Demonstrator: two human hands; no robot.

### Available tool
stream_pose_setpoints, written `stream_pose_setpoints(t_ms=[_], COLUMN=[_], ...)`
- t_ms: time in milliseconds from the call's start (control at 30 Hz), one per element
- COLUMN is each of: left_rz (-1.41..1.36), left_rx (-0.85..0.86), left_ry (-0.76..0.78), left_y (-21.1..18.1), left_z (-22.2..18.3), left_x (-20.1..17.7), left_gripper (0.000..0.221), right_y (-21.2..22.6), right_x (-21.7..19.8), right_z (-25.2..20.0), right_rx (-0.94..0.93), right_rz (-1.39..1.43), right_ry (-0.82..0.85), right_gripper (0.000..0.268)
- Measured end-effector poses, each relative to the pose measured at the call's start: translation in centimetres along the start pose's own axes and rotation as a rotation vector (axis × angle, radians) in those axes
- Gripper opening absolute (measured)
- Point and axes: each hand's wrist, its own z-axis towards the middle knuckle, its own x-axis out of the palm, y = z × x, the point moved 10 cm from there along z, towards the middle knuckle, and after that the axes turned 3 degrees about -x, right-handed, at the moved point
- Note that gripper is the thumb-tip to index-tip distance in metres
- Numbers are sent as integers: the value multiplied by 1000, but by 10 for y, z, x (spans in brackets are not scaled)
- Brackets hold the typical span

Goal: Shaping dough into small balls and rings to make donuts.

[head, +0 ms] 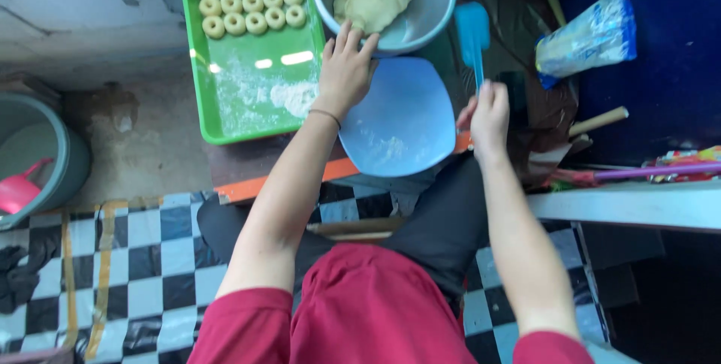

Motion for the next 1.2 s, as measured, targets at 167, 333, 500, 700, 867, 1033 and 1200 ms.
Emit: stream_pose_setpoints(t_ms=[167, 333, 500, 700, 867, 1033, 1200], left_rz=[-229, -449, -440, -411, -247, -509, -454], left_rx=[12, -13, -168, -348, -278, -120, -296], left_ry=[-35, -190, -194, -312, -477, 268, 1267], left_y=[-8, 39, 96, 160, 131, -9, -20], left_z=[-34, -96, -138, -165, -203, -248, -426], left_x=[-30, -55, -67, -78, -132, -30, 288], left_gripper=[63, 59, 43, 38, 25, 29, 62], right_y=[-52, -110, -81, -61, -41, -29, 31], right_x=[-47, -134, -148, -117, -96, -55, 13], right_z=[-70, -118, -161, -143, -116, -90, -59], right_rx=[82, 148, 142, 70, -101, -175, -93], right_rz=[220, 252, 78, 146, 49, -34, -209], right_ry=[-66, -318, -279, -229, -109, 3, 175], right_gripper=[23, 24, 15, 22, 14, 14, 22])
